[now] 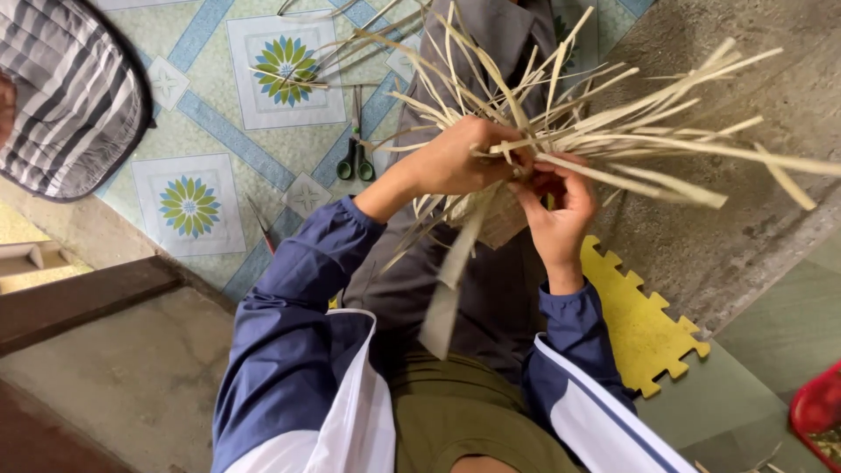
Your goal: Weaving a basket by interlacing thin strips of dried plant material.
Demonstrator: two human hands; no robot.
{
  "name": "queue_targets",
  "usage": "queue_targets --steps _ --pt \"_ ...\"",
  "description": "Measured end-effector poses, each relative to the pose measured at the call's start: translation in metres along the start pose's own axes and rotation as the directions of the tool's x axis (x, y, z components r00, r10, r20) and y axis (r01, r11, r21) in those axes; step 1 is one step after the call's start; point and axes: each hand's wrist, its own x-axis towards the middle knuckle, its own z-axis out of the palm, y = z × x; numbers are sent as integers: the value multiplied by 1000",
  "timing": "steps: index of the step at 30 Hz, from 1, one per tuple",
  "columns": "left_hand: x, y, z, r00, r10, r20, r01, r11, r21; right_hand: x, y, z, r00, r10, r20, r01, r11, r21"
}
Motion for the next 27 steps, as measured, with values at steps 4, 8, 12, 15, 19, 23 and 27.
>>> queue_targets --steps 4,8,12,15,19,23,27 --pt "-2 -1 -1 997 -69 -31 69 998 3 7 -11 2 994 -102 -34 97 988 -120" --pt "2 -24 12 994 -97 -50 101 991 83 7 -11 8 991 -130 -25 123 975 -184" --pt "1 -17 12 957 -267 -113 274 961 49 9 -22 14 986 -163 -30 150 955 -255" --pt "0 -21 7 922 -368 -123 380 920 97 1 -24 22 977 -215 -3 204 931 -302" --pt "-3 -35 -5 914 -389 -119 405 898 174 -33 -6 48 966 -249 64 257 922 -289" --pt "-17 -24 -20 912 -393 -115 407 904 131 -47 -4 54 954 -289 84 301 921 -246" --pt "-29 -3 -38 924 -376 -65 369 924 -97 -40 -4 47 908 -418 -19 408 896 -175"
